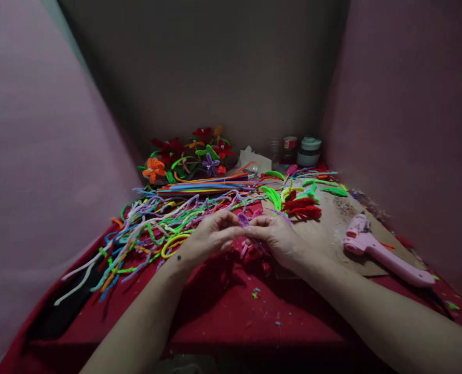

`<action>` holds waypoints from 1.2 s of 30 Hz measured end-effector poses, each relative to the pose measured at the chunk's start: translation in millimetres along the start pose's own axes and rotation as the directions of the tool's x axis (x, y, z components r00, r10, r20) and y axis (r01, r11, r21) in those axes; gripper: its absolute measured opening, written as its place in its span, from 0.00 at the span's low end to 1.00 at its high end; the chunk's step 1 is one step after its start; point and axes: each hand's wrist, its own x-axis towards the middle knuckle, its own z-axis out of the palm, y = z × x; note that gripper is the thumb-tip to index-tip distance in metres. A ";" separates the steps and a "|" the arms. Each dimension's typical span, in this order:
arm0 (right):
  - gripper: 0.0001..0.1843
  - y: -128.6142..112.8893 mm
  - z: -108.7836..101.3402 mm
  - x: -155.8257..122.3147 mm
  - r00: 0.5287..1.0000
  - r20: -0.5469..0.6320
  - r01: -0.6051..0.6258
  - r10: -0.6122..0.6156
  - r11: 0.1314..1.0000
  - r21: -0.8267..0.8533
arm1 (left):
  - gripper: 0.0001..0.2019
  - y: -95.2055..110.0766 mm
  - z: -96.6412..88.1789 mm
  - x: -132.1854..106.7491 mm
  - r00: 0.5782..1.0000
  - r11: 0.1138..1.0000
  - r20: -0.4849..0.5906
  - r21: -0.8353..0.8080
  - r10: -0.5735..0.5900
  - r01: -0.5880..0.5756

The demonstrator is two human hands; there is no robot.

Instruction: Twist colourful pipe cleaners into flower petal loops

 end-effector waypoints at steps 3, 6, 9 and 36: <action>0.13 1.6 -0.1 1.7 0.999 -0.038 0.030 -0.029 1.000 0.005 | 0.13 -3.9 3.1 1.4 0.996 0.999 0.074 0.022 -0.044 0.043; 0.14 4.3 -0.1 3.2 1.000 0.000 0.023 -0.023 0.999 0.035 | 0.12 -8.8 2.7 2.9 0.997 0.999 0.082 -0.039 -0.005 0.008; 0.15 7.0 0.4 3.7 0.998 0.069 -0.010 0.001 0.992 0.126 | 0.09 -12.1 0.4 4.2 0.983 0.983 0.178 -0.186 0.044 -0.010; 0.11 -2.5 3.9 2.2 0.990 -0.094 0.117 -0.107 0.988 0.101 | 0.11 -20.3 13.7 12.5 0.999 0.960 -0.048 -0.276 0.026 -0.038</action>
